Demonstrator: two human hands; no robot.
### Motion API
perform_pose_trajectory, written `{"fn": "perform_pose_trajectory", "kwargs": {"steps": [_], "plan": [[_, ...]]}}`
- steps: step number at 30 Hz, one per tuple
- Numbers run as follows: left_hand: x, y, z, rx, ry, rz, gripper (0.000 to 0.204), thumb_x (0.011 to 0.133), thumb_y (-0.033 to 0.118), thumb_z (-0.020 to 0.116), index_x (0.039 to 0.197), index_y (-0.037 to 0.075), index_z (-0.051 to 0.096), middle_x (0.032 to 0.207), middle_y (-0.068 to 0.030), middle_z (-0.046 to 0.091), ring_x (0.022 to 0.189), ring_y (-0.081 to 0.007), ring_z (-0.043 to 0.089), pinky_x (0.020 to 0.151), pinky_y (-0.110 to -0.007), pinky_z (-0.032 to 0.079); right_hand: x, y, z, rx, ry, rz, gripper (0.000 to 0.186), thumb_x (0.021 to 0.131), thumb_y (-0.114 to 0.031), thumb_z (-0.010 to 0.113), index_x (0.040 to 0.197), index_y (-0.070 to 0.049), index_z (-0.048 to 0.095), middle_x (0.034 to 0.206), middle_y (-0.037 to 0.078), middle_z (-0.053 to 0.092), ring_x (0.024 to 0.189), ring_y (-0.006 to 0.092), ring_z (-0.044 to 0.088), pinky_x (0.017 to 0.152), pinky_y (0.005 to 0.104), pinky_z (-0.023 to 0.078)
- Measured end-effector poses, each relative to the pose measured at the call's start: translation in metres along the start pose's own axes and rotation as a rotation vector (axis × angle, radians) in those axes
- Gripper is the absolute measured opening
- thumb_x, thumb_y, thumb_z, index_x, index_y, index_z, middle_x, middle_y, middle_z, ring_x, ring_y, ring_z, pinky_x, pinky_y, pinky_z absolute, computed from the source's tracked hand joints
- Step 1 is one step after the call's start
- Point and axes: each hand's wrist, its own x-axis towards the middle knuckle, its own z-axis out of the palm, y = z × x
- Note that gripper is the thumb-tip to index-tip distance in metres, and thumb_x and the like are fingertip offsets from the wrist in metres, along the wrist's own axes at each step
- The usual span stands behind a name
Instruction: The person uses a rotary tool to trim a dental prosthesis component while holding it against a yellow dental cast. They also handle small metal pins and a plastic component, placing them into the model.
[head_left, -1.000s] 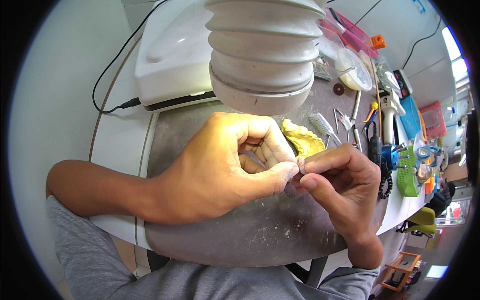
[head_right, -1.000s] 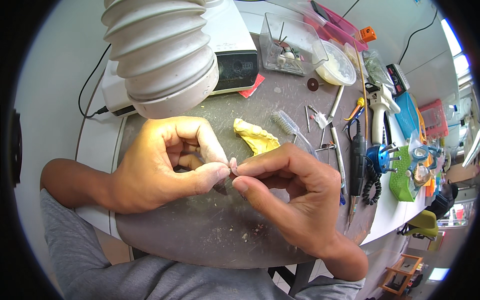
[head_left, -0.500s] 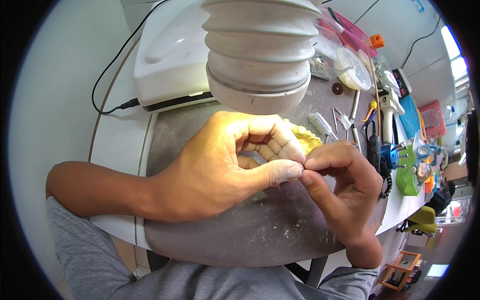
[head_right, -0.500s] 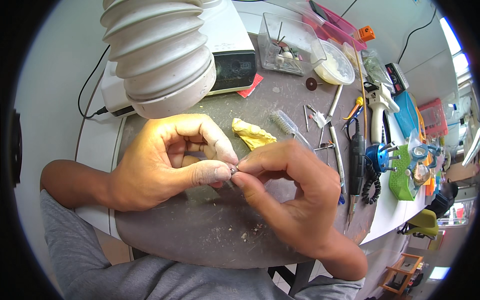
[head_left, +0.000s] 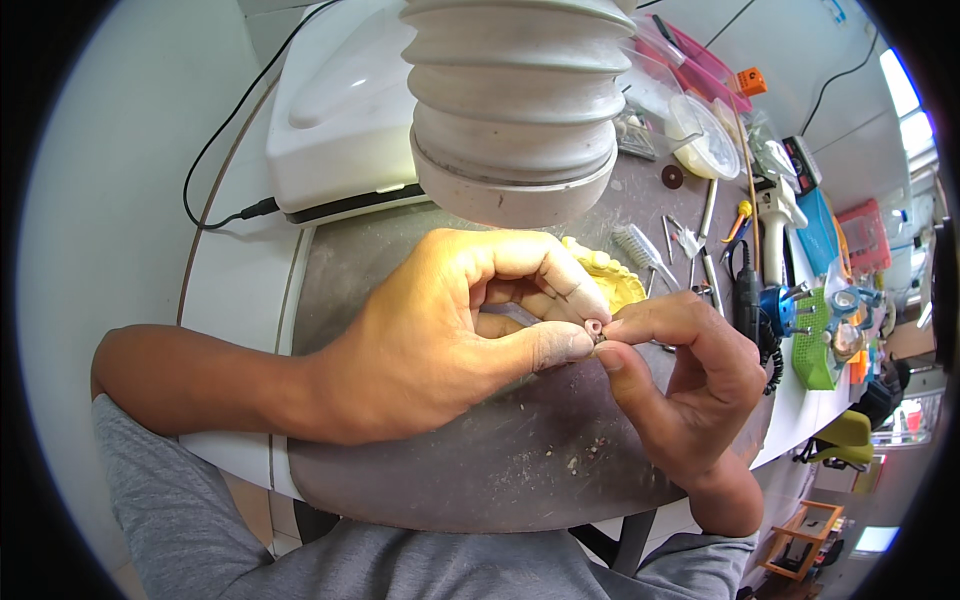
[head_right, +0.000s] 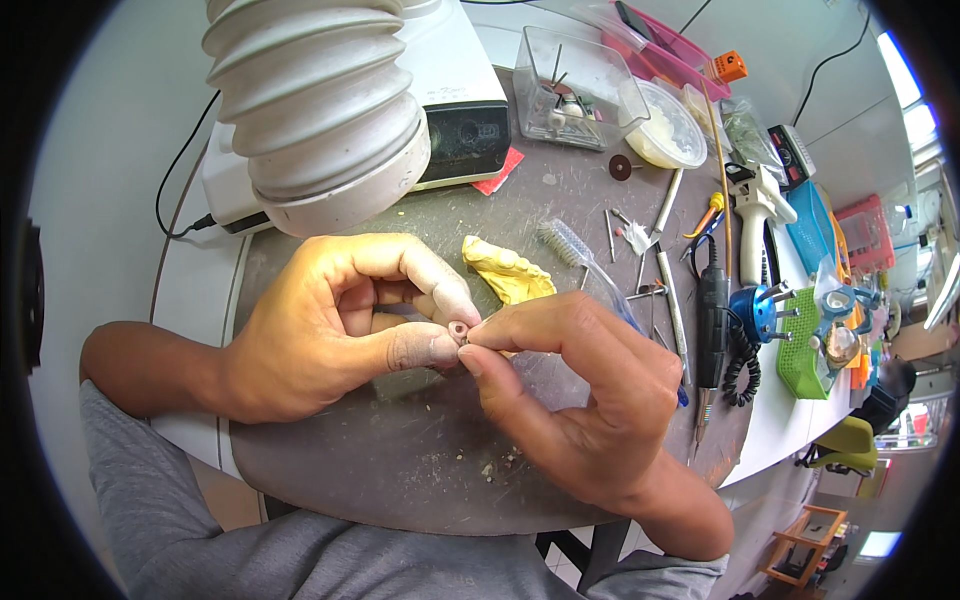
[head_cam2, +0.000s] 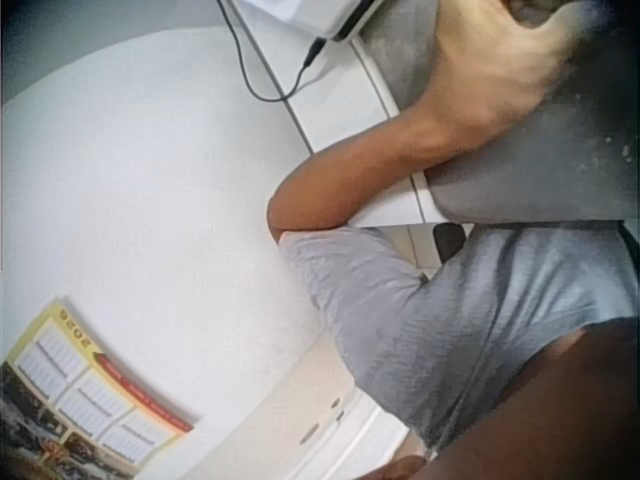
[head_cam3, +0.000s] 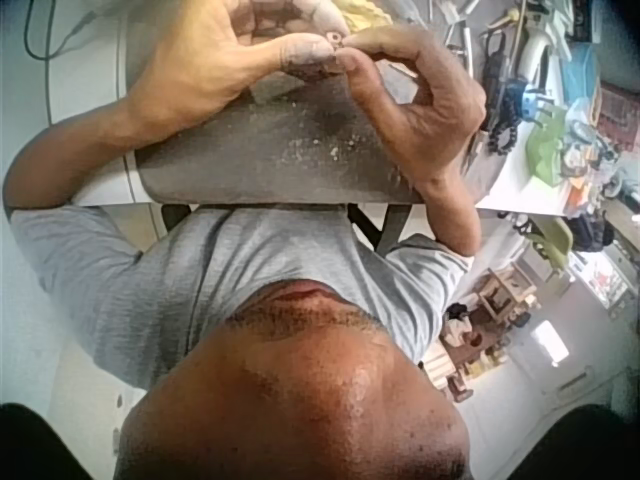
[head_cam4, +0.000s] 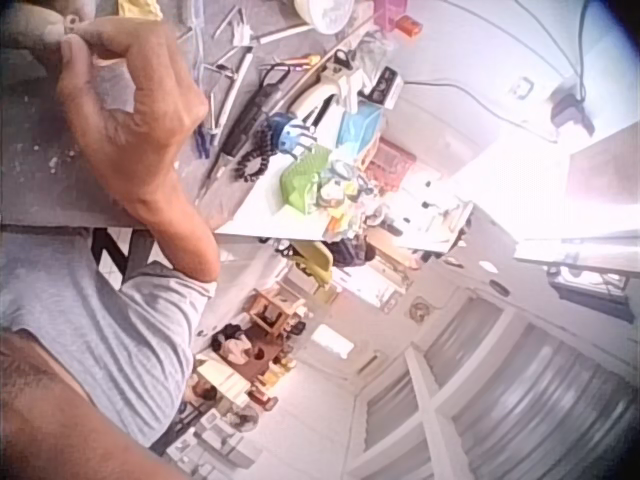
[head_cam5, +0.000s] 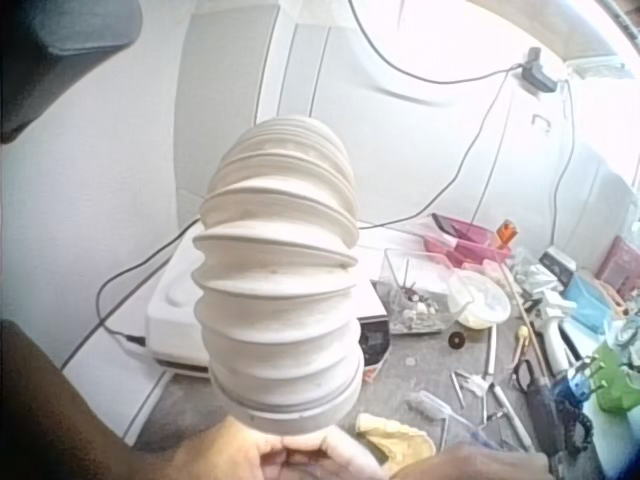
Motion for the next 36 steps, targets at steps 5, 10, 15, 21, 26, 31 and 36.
{"fn": "perform_pose_trajectory", "kwargs": {"steps": [5, 10, 15, 21, 26, 31, 36], "plan": [[-0.0021, 0.0054, 0.001, -0.05, -0.012, -0.074, 0.018, 0.097, 0.004, 0.068, 0.113, -0.004, 0.065, 0.103, -0.0082, 0.071, 0.093, -0.011, 0.068, 0.087, -0.027, 0.057, 0.0003, -0.0019, -0.0008, -0.041, -0.013, 0.016, 0.014, 0.076, 0.006, 0.079, 0.085, 0.002, 0.069, 0.081, 0.01, 0.072, 0.07, 0.0167, 0.069, 0.064, 0.0273, 0.054], [-0.0015, 0.007, 0.0016, -0.103, -0.011, -0.121, 0.021, 0.098, 0.004, 0.068, 0.116, -0.005, 0.065, 0.103, -0.0097, 0.072, 0.091, -0.0118, 0.069, 0.085, -0.027, 0.058, -0.0001, -0.0003, 0.0007, 0.014, 0.014, 0.064, 0.014, 0.074, 0.007, 0.077, 0.084, 0.002, 0.068, 0.08, 0.009, 0.071, 0.067, 0.0151, 0.066, 0.062, 0.026, 0.052], [-0.0009, 0.0059, 0.001, -0.18, -0.008, -0.17, 0.021, 0.098, 0.003, 0.068, 0.116, -0.006, 0.065, 0.104, -0.0107, 0.071, 0.092, -0.0132, 0.07, 0.084, -0.027, 0.06, 0.0007, 0.0017, -0.0015, -0.032, 0.006, 0.001, 0.017, 0.072, 0.008, 0.077, 0.085, 0.001, 0.069, 0.079, 0.009, 0.07, 0.067, 0.0145, 0.064, 0.06, 0.0261, 0.051], [-0.0004, 0.0066, 0.0004, -0.175, -0.014, -0.187, 0.022, 0.098, 0.004, 0.068, 0.117, -0.006, 0.064, 0.104, -0.0112, 0.071, 0.093, -0.0139, 0.07, 0.084, -0.028, 0.06, 0.0022, 0.0018, -0.0027, -0.056, -0.015, -0.025, 0.019, 0.072, 0.008, 0.079, 0.086, 0.001, 0.069, 0.082, 0.009, 0.069, 0.067, 0.0143, 0.064, 0.059, 0.0255, 0.05], [0.0004, 0.0092, 0.0006, -0.183, -0.016, -0.188, 0.021, 0.098, 0.004, 0.068, 0.116, -0.006, 0.064, 0.105, -0.0111, 0.071, 0.094, -0.0142, 0.071, 0.084, -0.028, 0.06, 0.0006, 0.0037, -0.0023, 0.001, 0.031, -0.016, 0.019, 0.073, 0.008, 0.079, 0.088, 0.002, 0.07, 0.083, 0.01, 0.07, 0.067, 0.0141, 0.064, 0.058, 0.0254, 0.05], [-0.0001, 0.0089, 0.0005, -0.182, -0.008, -0.207, 0.02, 0.097, 0.002, 0.068, 0.115, -0.005, 0.064, 0.106, -0.0106, 0.071, 0.095, -0.0141, 0.071, 0.085, -0.028, 0.06, 0.002, 0.0045, -0.0062, -0.031, -0.01, -0.057, 0.019, 0.073, 0.008, 0.079, 0.089, 0.002, 0.07, 0.082, 0.01, 0.07, 0.067, 0.0144, 0.064, 0.057, 0.0253, 0.05], [-0.0007, 0.0067, -0.0005, -0.178, -0.02, -0.19, 0.02, 0.097, 0.002, 0.068, 0.115, -0.005, 0.064, 0.105, -0.0103, 0.071, 0.094, -0.0132, 0.07, 0.085, -0.027, 0.06, 0.0029, 0.0036, -0.006, -0.068, -0.03, -0.076, 0.02, 0.071, 0.007, 0.079, 0.088, 0.002, 0.07, 0.081, 0.011, 0.069, 0.066, 0.0159, 0.065, 0.058, 0.026, 0.051]]}}
